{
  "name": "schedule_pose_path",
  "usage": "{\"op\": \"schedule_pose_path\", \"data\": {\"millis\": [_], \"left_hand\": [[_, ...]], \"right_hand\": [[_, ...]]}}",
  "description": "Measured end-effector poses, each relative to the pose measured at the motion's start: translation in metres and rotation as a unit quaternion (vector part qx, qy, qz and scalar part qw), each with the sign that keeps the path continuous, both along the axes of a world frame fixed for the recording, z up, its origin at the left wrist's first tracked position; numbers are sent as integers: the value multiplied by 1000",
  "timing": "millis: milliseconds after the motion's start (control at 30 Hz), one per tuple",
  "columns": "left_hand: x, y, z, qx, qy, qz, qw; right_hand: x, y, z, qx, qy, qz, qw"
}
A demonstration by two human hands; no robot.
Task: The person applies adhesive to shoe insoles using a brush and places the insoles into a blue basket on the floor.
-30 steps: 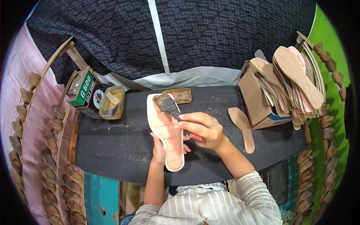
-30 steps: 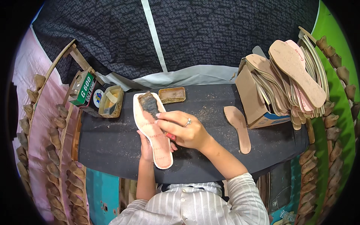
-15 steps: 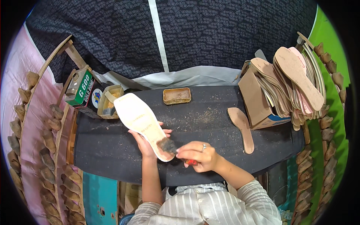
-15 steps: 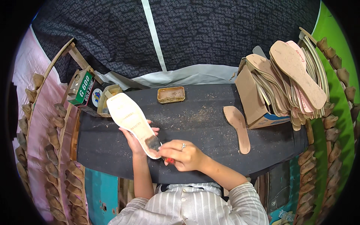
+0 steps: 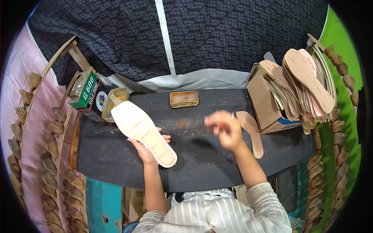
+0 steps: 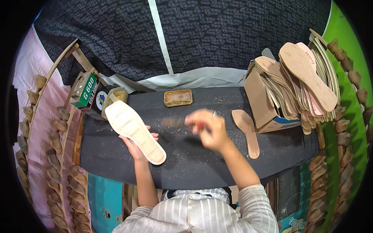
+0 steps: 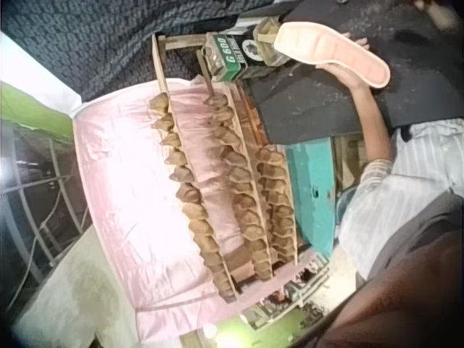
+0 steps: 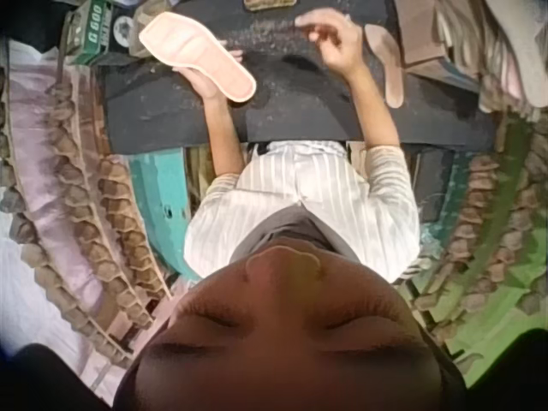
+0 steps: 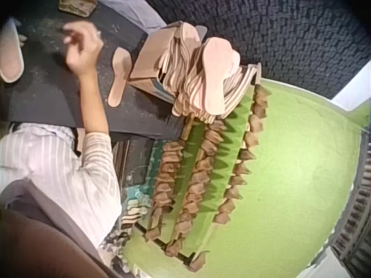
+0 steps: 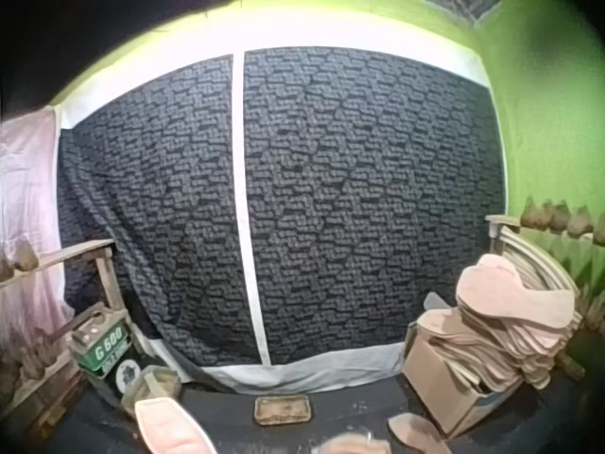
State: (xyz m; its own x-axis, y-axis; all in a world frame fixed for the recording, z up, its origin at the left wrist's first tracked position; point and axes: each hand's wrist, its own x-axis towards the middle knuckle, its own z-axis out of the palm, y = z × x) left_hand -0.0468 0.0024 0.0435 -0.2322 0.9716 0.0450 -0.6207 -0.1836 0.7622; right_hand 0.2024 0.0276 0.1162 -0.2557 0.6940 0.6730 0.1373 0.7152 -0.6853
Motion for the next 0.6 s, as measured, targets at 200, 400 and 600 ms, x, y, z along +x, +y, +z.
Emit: {"op": "schedule_pose_path", "data": {"millis": [200, 400, 600], "left_hand": [[5, -6, -2, -18, -34, -15, 999], [1, -11, -6, -18, -29, -9, 999], [-6, -12, -15, -16, -36, -16, 999]], "right_hand": [[-14, 91, -32, 26, -44, -130, 990], [-31, 123, -69, -4, -64, -95, 993], [-39, 136, -95, -44, -37, -112, 992]]}}
